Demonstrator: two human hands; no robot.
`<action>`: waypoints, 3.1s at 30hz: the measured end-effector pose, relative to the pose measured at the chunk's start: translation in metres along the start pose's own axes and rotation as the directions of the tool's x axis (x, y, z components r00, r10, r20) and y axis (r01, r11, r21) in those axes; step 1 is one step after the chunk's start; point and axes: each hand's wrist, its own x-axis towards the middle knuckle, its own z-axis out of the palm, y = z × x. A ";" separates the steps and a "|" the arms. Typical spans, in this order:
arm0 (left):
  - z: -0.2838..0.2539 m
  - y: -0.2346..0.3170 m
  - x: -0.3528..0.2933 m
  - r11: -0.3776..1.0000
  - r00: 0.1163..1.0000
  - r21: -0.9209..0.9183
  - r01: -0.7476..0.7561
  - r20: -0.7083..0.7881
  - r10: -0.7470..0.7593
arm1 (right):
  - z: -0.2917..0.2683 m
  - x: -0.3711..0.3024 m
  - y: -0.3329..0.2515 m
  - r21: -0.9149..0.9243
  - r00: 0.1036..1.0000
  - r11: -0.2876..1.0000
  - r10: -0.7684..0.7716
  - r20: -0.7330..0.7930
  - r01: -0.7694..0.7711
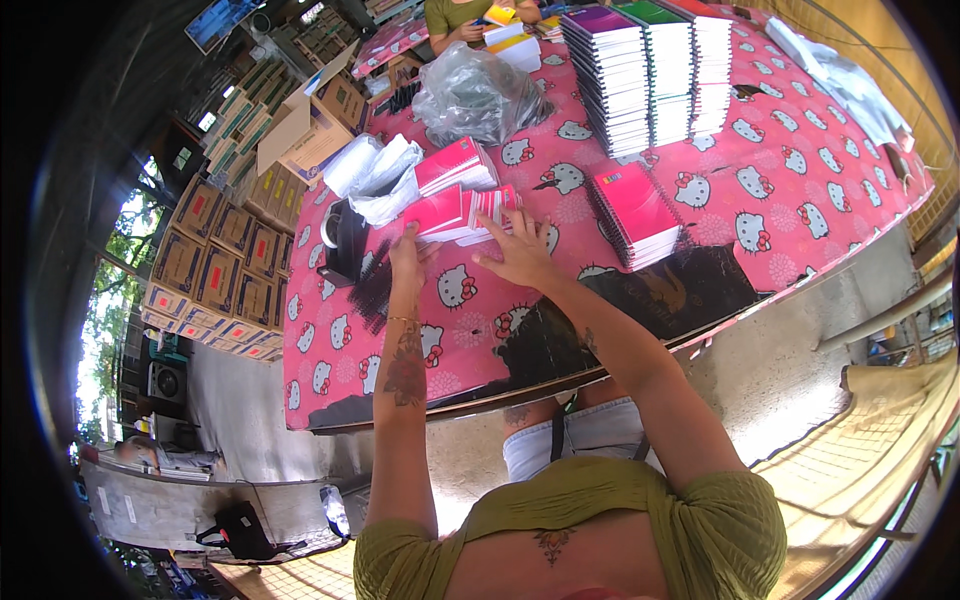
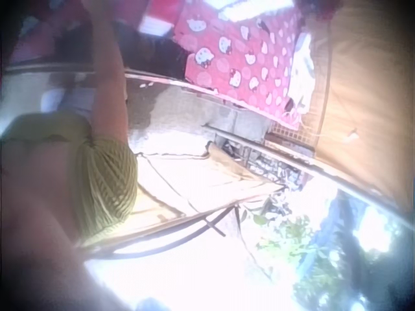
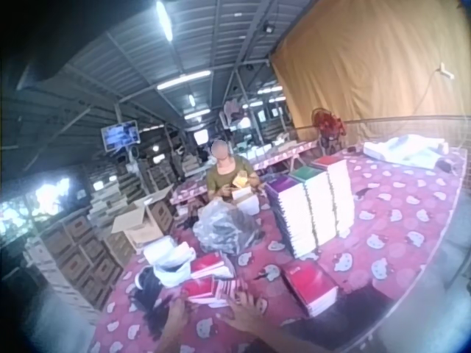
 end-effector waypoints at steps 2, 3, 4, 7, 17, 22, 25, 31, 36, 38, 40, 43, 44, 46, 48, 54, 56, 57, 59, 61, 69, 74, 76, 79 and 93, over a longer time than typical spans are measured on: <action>-0.003 0.000 0.001 1.000 1.000 -0.007 -0.007 -0.007 0.007 | -0.001 -0.001 -0.002 0.006 1.000 1.000 -0.008 0.010 0.008; -0.003 0.000 0.002 1.000 1.000 -0.014 -0.007 -0.005 0.007 | -0.001 -0.001 -0.001 0.003 1.000 1.000 -0.017 0.003 0.017; -0.003 0.000 0.004 1.000 1.000 -0.020 -0.006 -0.003 0.006 | -0.001 -0.002 -0.001 -0.001 1.000 1.000 -0.026 -0.004 0.026; -0.002 -0.003 0.007 0.999 0.998 0.023 -0.034 -0.051 0.035 | -0.003 -0.004 0.000 -0.029 0.999 0.999 -0.043 -0.011 0.042; -0.010 0.006 0.001 1.000 1.000 -0.007 -0.025 -0.016 0.025 | -0.004 0.001 -0.004 -0.092 0.998 0.994 -0.057 -0.021 0.054; -0.006 0.006 -0.003 1.000 1.000 0.028 -0.010 -0.027 0.011 | -0.004 -0.001 -0.007 -0.061 0.998 0.996 -0.060 -0.020 0.058; -0.010 0.007 -0.005 0.999 0.999 0.004 -0.032 -0.020 0.032 | -0.005 -0.001 -0.008 -0.052 0.999 0.997 -0.054 0.001 0.054; -0.002 0.014 -0.007 1.000 0.999 0.014 0.008 0.048 -0.009 | -0.007 0.000 0.003 -0.082 0.956 0.960 -0.276 -0.101 0.269; -0.013 0.008 -0.007 1.000 0.999 -0.008 -0.005 0.040 0.005 | -0.009 -0.006 -0.010 -0.126 0.973 0.969 -0.221 -0.072 0.211; -0.012 0.008 -0.005 1.000 0.999 -0.025 -0.001 0.050 0.002 | -0.010 -0.005 -0.010 -0.120 0.976 0.973 -0.207 -0.068 0.198; -0.012 0.009 -0.003 0.999 0.999 -0.043 0.011 0.041 -0.009 | -0.011 -0.004 -0.008 -0.103 0.977 0.977 -0.196 -0.078 0.188; -0.022 0.012 -0.003 0.992 0.980 -0.040 -0.117 -0.165 0.109 | -0.009 -0.005 -0.017 -0.104 0.977 0.975 -0.205 -0.062 0.198; -0.020 0.016 -0.005 0.970 0.955 -0.082 -0.228 -0.212 0.207 | -0.008 -0.004 -0.015 -0.113 0.978 0.975 -0.201 -0.058 0.194; -0.024 0.030 -0.012 0.881 0.863 -0.144 -0.450 -0.325 0.387 | -0.005 -0.003 -0.016 -0.121 0.979 0.974 -0.201 -0.047 0.194; -0.015 0.050 -0.029 0.761 0.749 -0.125 -0.637 -0.333 0.573 | -0.002 -0.003 -0.008 -0.043 0.976 0.979 -0.203 -0.074 0.200; 0.007 0.102 -0.105 0.360 0.493 0.456 -0.814 0.215 0.843 | 0.009 0.017 0.042 0.762 0.871 0.624 0.263 -0.415 0.175; 0.027 0.096 -0.136 0.080 0.437 0.582 -0.809 0.507 0.743 | 0.011 0.015 0.059 0.919 0.832 0.380 0.474 -0.288 0.101; 0.039 0.087 -0.153 -0.080 0.404 0.595 -0.800 0.632 0.661 | 0.011 0.014 0.063 0.944 0.832 0.327 0.510 -0.220 0.049; 0.044 0.045 -0.159 -0.146 0.468 0.615 -0.775 0.714 0.521 | 0.012 0.012 0.056 0.945 0.854 0.327 0.490 -0.174 0.005; 0.044 -0.001 -0.155 -0.153 0.518 0.628 -0.763 0.735 0.437 | 0.015 0.001 0.046 0.895 0.894 0.446 0.391 -0.221 0.026; 0.029 -0.010 -0.146 -0.037 0.557 0.664 -0.747 0.656 0.509 | -0.004 -0.015 0.021 0.506 0.937 0.852 0.278 -0.212 -0.138; 0.044 0.052 -0.093 0.173 0.555 0.643 -0.746 0.457 0.696 | 0.005 -0.012 0.030 0.443 0.912 0.888 0.278 -0.300 -0.125; 0.048 0.075 -0.056 0.128 0.527 0.633 -0.763 0.496 0.690 | 0.007 -0.007 0.021 0.423 0.896 0.887 0.331 -0.296 -0.188; 0.041 0.084 -0.008 0.275 0.597 0.545 -0.792 0.598 0.534 | 0.009 -0.003 -0.011 0.285 0.916 0.926 0.319 -0.245 -0.246; 0.009 0.025 0.014 0.991 0.973 0.053 0.124 0.189 -0.132 | 0.008 -0.012 -0.003 -0.056 0.954 0.966 0.238 -0.184 -0.252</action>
